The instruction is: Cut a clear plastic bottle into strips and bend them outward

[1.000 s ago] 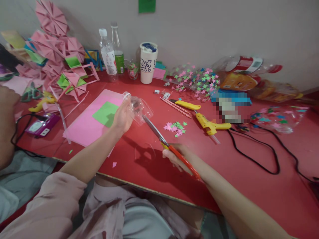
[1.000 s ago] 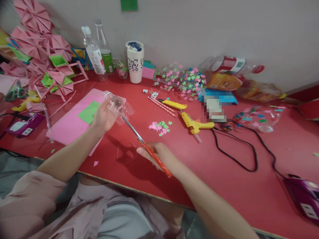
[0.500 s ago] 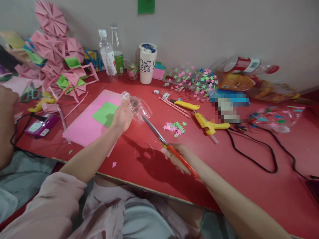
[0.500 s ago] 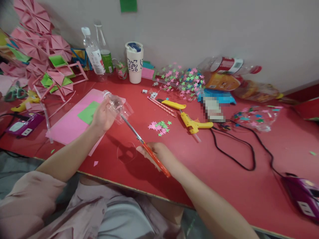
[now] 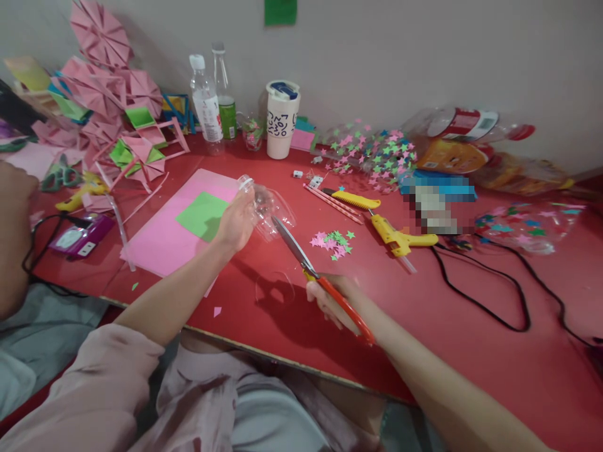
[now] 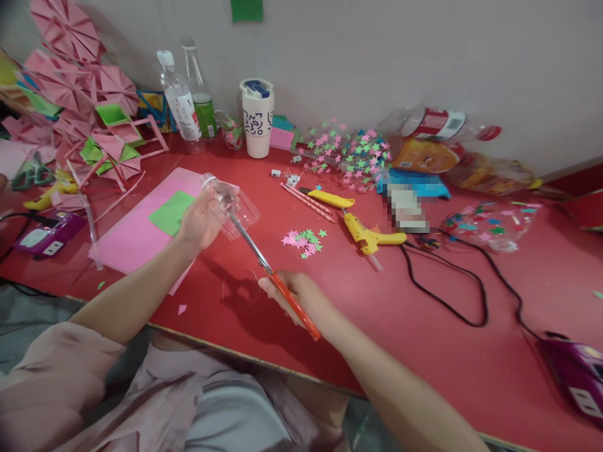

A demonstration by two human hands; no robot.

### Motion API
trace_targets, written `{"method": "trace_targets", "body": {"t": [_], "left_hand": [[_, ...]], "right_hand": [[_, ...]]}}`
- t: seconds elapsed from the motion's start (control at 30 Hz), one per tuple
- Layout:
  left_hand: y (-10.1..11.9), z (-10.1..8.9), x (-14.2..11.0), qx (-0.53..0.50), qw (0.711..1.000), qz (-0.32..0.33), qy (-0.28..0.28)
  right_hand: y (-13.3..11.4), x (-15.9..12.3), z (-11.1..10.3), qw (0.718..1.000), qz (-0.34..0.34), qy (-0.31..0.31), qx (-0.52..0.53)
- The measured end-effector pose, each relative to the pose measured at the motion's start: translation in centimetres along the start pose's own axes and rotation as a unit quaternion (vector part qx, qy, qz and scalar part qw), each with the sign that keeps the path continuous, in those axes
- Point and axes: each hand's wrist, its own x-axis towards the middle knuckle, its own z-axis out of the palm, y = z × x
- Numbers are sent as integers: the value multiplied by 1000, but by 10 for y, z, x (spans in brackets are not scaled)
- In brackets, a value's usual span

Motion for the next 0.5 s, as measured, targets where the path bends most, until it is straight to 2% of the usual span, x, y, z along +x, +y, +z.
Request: {"method": "trace_targets", "body": {"t": [0.13,0.27,0.5], "left_hand": [[0,0,0,0,1000,1,-2],[3,2,0,8,1000,-1,17],[6,10,-7,19,999,17,-25]], "right_hand": [[-5,0,3,999,39,-3,9],[-6,0,2,999,45,-4,18],[1,2,-1,999,-32,-1,-25]]}}
